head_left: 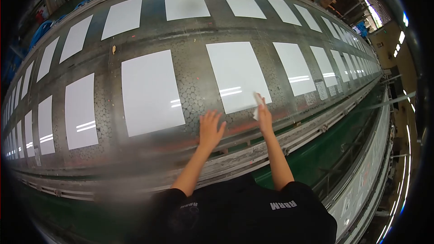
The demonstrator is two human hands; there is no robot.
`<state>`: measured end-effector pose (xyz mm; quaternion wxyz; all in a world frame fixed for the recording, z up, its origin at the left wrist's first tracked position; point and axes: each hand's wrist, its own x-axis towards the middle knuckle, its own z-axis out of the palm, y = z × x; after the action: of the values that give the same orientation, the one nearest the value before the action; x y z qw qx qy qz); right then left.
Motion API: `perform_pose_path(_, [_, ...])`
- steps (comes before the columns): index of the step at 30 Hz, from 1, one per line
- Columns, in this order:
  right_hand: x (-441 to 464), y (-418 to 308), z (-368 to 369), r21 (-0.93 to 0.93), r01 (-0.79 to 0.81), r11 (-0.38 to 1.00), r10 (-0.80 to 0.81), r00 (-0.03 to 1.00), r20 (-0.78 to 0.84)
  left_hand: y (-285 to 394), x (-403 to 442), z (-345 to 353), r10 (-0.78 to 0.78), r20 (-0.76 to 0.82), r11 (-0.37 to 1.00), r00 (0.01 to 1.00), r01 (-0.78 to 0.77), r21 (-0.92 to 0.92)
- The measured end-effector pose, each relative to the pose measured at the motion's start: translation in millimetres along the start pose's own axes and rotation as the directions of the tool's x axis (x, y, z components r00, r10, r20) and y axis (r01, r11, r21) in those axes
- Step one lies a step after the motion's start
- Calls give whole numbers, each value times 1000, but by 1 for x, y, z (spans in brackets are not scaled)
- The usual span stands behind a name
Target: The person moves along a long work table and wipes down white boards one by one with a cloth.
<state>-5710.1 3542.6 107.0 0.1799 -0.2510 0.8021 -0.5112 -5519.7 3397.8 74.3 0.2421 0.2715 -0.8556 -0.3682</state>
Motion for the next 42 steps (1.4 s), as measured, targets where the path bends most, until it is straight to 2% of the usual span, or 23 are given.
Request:
perform_pose_path(2, [43,21,28,-190,263,946,-212,944,252,11,11,50,-32,-7,996,999,32,84])
perform_pose_path(5, [63,27,48,-457,565,687,-192,747,636,19,6,86,-101,-69,965,992,115,237])
perform_pose_path(8, [79,33,55,-471,684,557,-286,691,664,18,7,91,-108,-92,953,990,130,273])
perform_pose_path(10, [116,32,70,-494,708,505,-328,686,649,23,8,92,-110,-123,928,986,147,343])
perform_pose_path(12, [173,30,96,-516,709,480,-364,696,619,21,9,92,-98,-132,921,986,140,363])
perform_pose_path(15, [267,19,135,-578,628,521,-361,776,518,24,13,91,-85,-143,895,986,139,424])
perform_pose_path(17, [298,17,148,-576,595,560,-362,802,476,26,12,91,-97,-139,894,985,148,423])
perform_pose_path(20, [268,29,132,-569,633,525,-432,774,463,26,11,90,-95,-123,871,988,142,471])
perform_pose_path(23, [175,44,78,-552,667,500,-396,743,540,26,10,91,-108,-115,871,988,149,469])
perform_pose_path(25, [109,42,33,-526,622,581,-287,761,582,25,8,92,-131,-105,872,986,165,462])
perform_pose_path(27, [75,49,4,-555,535,637,-197,809,554,26,8,91,-135,-100,864,986,166,475])
perform_pose_path(30, [100,56,9,-620,496,608,-197,851,487,25,9,91,-142,-89,860,986,168,482])
perform_pose_path(33, [193,59,39,-653,473,591,-312,881,355,25,9,92,-136,-95,859,986,165,485])
perform_pose_path(37, [320,58,63,-694,410,591,-256,912,321,22,6,94,-130,-96,840,987,161,519])
perform_pose_path(39, [336,53,61,-677,375,633,-193,924,332,21,7,93,-127,-96,837,987,158,523])
perform_pose_path(42, [274,68,41,-706,427,566,-228,903,363,23,8,93,-129,-106,844,986,165,510])
